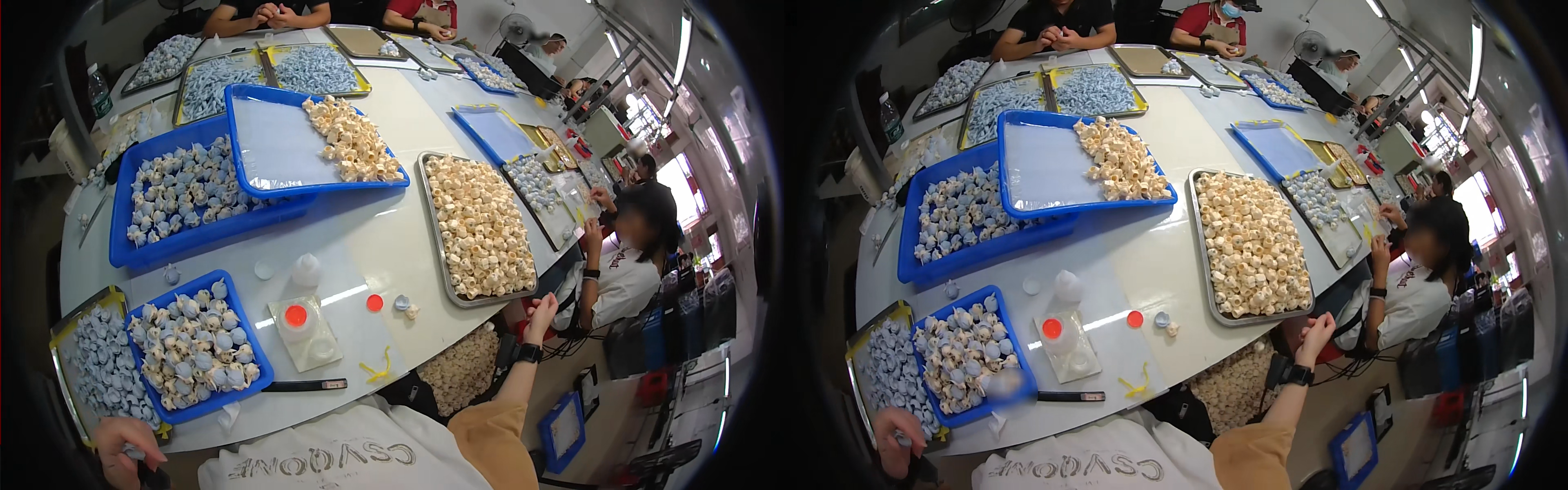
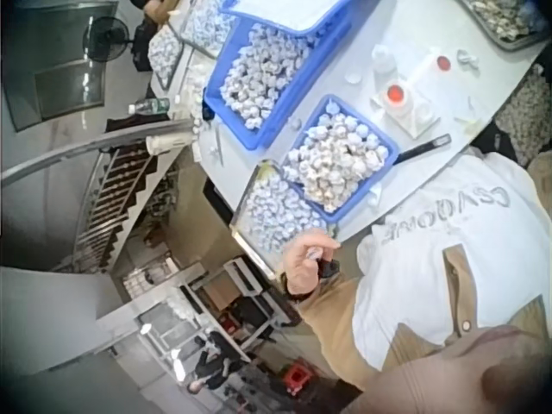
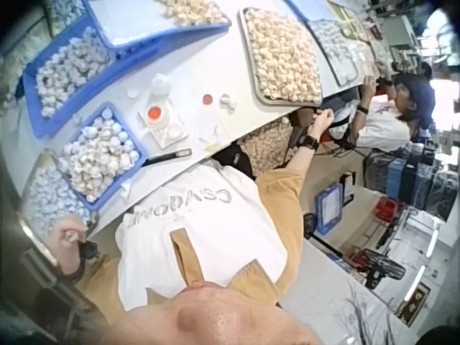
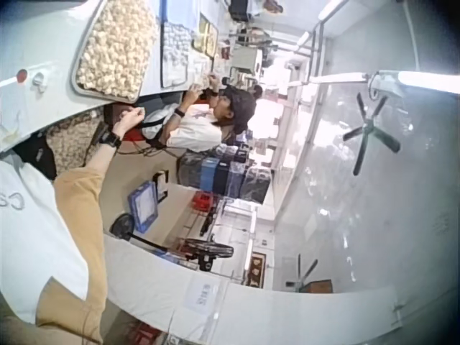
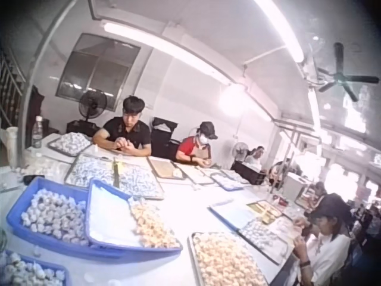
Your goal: The person assembles small anime-style figurines at a workstation. They pick up unpainted heads and bodies, apply a small amount of liquid from a bottle, and press the parts together. The person handles the figures one at a time, placing the completed units into a blue tray.
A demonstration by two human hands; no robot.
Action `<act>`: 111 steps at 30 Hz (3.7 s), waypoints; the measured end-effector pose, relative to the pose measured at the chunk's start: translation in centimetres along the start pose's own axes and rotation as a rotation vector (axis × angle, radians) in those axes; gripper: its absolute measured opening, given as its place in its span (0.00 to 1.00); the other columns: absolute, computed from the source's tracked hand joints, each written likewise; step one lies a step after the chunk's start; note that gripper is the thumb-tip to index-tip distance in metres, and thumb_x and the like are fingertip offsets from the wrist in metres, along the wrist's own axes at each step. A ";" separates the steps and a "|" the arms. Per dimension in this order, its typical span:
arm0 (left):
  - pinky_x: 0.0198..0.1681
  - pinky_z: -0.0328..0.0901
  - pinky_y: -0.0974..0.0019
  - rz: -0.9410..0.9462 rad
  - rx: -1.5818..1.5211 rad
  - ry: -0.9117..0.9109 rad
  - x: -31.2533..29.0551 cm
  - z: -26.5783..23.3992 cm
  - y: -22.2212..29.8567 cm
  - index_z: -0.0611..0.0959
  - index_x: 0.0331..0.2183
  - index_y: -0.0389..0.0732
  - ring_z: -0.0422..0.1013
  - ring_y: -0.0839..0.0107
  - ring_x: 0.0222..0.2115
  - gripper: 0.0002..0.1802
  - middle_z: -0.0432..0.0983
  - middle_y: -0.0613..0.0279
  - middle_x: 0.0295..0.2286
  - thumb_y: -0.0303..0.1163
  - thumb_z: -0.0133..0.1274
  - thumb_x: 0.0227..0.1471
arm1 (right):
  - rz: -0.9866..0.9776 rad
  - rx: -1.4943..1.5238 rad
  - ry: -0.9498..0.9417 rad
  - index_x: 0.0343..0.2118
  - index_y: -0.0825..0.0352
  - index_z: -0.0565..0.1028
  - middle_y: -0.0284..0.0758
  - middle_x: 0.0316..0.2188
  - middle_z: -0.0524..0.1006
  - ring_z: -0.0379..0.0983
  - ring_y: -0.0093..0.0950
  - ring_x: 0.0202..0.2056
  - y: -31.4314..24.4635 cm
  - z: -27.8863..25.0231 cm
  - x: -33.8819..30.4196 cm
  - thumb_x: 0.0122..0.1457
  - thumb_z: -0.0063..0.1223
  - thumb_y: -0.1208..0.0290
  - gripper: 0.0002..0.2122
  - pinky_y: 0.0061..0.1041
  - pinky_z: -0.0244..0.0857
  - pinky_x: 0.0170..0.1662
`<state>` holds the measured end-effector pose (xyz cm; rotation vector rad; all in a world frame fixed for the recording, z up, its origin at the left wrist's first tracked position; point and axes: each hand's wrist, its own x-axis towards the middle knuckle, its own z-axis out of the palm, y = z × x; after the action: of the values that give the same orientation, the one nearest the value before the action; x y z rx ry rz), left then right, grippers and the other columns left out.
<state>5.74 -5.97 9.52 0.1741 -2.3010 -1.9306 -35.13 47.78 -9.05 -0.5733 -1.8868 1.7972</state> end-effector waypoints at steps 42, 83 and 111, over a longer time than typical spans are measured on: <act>0.15 0.50 0.79 -0.146 0.067 0.167 -0.4 2.5 -2.9 0.69 0.23 0.36 0.58 0.81 0.12 0.29 0.62 0.66 0.12 0.57 0.45 0.46 | 0.222 -0.136 -0.525 0.24 0.62 0.61 0.24 0.10 0.60 0.51 0.12 0.08 -2.9 -0.4 -21.0 0.57 0.43 0.65 0.09 0.12 0.42 0.10; 0.21 0.57 0.76 -0.228 -0.069 -0.099 -1.2 1.6 -4.6 0.72 0.32 0.35 0.64 0.79 0.17 0.22 0.68 0.67 0.15 0.46 0.51 0.47 | -1.674 -1.538 -1.219 0.26 0.67 0.66 0.27 0.16 0.70 0.69 0.20 0.18 -10.0 16.2 -24.2 0.46 0.45 0.73 0.05 0.17 0.60 0.17; 0.17 0.56 0.76 -0.230 -0.297 0.055 -2.0 2.5 -6.4 0.73 0.27 0.34 0.62 0.79 0.14 0.24 0.67 0.64 0.13 0.48 0.52 0.44 | -0.409 -0.393 -0.691 0.37 0.69 0.70 0.25 0.19 0.65 0.57 0.11 0.19 -15.3 5.5 -19.3 0.54 0.44 0.78 0.08 0.12 0.50 0.19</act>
<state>7.34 -4.33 2.75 0.4695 -2.0040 -2.3167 -22.59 31.02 5.08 0.3660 -2.5966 1.4531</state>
